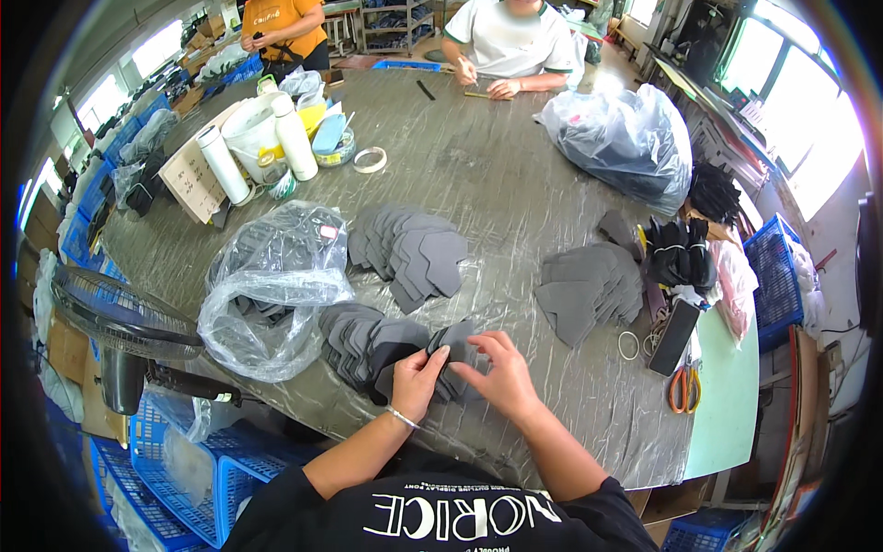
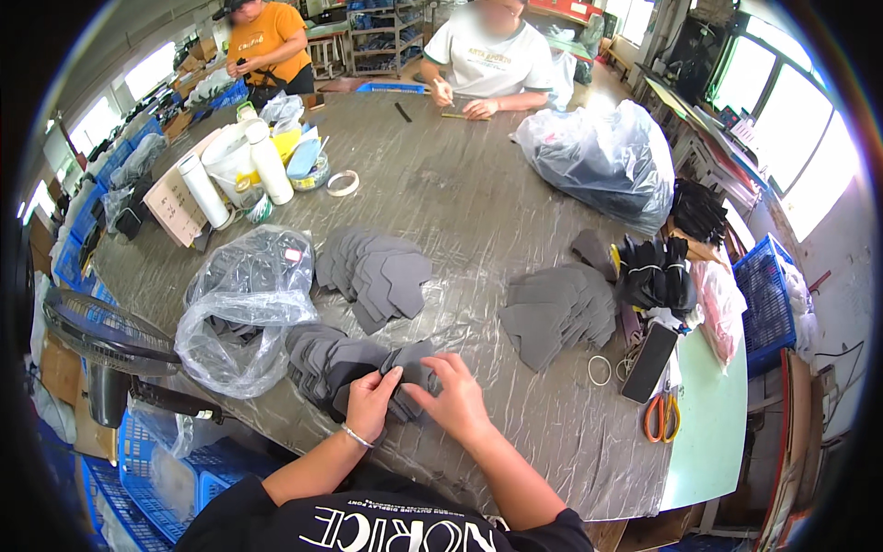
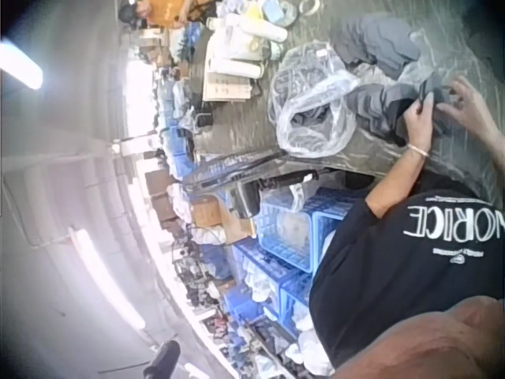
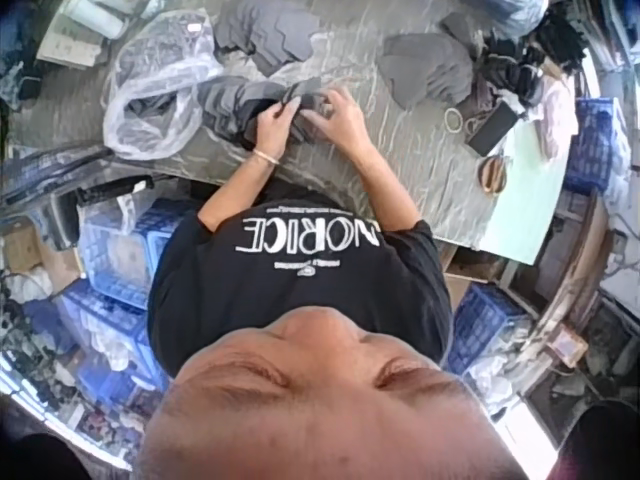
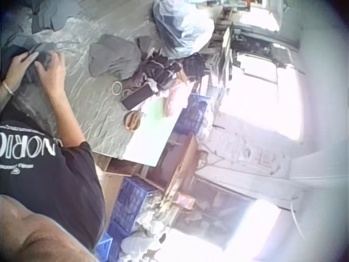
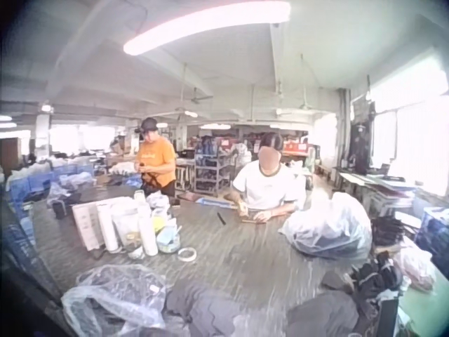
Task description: The person takes fabric shoe pieces from a stack, opens and folds each piece by hand, and arranges them into separate stacks on the table.
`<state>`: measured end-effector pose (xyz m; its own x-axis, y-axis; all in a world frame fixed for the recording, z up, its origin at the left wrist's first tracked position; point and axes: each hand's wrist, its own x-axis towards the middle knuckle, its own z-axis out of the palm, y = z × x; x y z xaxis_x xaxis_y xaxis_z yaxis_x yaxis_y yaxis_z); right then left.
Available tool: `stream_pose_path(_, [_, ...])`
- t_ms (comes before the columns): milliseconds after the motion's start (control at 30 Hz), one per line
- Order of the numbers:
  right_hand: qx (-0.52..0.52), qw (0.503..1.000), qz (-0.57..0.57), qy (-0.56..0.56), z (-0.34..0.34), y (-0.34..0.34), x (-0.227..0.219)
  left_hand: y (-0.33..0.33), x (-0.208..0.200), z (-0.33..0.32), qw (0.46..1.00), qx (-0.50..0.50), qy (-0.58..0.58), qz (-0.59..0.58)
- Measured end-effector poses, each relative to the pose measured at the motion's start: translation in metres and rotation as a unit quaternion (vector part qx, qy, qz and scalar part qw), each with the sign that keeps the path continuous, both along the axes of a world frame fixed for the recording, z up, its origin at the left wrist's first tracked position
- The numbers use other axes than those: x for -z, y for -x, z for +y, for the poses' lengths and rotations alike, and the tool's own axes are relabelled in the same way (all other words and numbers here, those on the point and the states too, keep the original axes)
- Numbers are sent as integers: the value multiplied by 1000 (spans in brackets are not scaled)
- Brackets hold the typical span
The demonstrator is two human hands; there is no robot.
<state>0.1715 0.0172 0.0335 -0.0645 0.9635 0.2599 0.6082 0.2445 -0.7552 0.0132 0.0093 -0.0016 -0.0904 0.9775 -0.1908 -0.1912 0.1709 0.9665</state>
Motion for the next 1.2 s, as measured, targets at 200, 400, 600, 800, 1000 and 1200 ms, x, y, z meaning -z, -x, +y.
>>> stream_pose_path(200, [-1, 992, 84, 97, 3, 13, 12, 3, 17, 1, 997, 44, -1, -69])
stream_pose_path(400, [-28, 977, 178, 112, 1, 6, 15, 8, 19, 2, 997, 61, -34, -17])
stream_pose_path(600, [-70, 960, 235, 137, 9, -5, 29, 6, 3, 2, 995, 78, -55, -6])
stream_pose_path(800, [-122, 931, 258, 225, 23, -13, 27, 7, 7, 5, 995, 77, -66, 7])
stream_pose_path(1000, [-143, 942, 236, 193, 25, -10, 25, 7, 10, 8, 995, 82, -61, 6])
stream_pose_path(1200, [-146, 956, 214, 136, 24, -6, 25, 8, 13, 8, 995, 81, -55, 7])
